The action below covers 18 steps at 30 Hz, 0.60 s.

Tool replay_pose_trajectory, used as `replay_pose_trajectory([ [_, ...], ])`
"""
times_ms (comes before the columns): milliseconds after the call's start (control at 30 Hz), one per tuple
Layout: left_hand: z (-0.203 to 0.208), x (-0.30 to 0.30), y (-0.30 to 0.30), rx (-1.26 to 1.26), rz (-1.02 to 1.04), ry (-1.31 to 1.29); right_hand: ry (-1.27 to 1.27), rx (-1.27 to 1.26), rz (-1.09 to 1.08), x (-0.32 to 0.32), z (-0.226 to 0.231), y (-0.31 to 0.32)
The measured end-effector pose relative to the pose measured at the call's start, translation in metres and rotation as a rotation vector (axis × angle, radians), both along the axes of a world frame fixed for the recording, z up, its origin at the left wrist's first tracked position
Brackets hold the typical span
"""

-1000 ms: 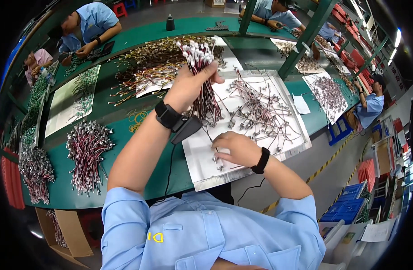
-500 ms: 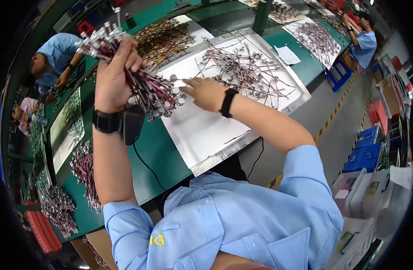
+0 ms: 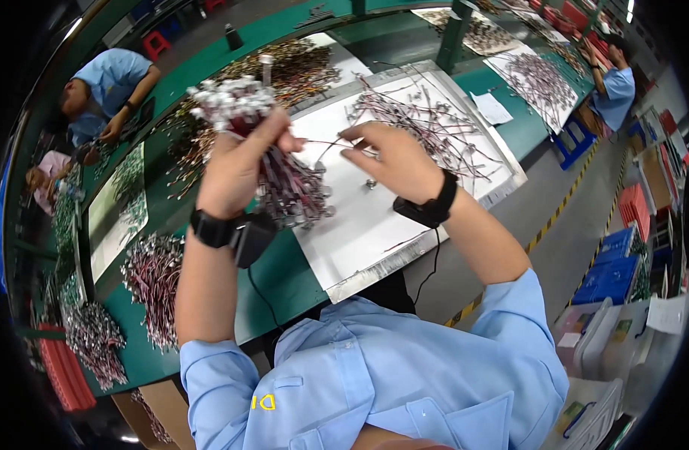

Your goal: The person gathers a bundle of wire harnesses and components, then picks up individual harnesses from a tray and adds them to the bundle one by one. After adding several harnesses to the bundle, they set it down on the green work surface.

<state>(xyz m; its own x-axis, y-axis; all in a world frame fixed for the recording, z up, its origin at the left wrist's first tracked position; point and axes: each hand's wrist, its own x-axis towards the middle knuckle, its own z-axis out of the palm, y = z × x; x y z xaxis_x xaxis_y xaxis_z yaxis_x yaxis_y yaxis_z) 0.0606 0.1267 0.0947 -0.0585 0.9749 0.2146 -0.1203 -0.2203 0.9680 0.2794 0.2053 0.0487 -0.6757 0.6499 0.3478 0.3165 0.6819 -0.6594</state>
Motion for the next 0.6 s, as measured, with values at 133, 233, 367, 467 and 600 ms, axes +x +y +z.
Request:
replay_pose_trajectory([
  [133, -0.035, 0.02, 0.006, -0.11, -0.095, 0.016, 0.47, -0.035, 0.156, -0.014, 0.039, 0.0],
  [233, -0.042, 0.031, 0.01, -0.121, -0.074, 0.138, 0.283, 0.235, 0.294, -0.029, 0.051, -0.002],
  [367, -0.05, 0.03, 0.005, -0.118, 0.066, 0.281, 0.105, 0.206, 0.432, -0.044, 0.067, -0.008],
  [467, -0.045, 0.031, 0.013, -0.091, -0.046, 0.161, 0.217, 0.119, 0.422, -0.041, 0.066, 0.0],
  [600, -0.044, 0.033, 0.022, -0.178, -0.184, 0.245, 0.437, 0.271, 0.334, -0.034, 0.065, 0.01],
])
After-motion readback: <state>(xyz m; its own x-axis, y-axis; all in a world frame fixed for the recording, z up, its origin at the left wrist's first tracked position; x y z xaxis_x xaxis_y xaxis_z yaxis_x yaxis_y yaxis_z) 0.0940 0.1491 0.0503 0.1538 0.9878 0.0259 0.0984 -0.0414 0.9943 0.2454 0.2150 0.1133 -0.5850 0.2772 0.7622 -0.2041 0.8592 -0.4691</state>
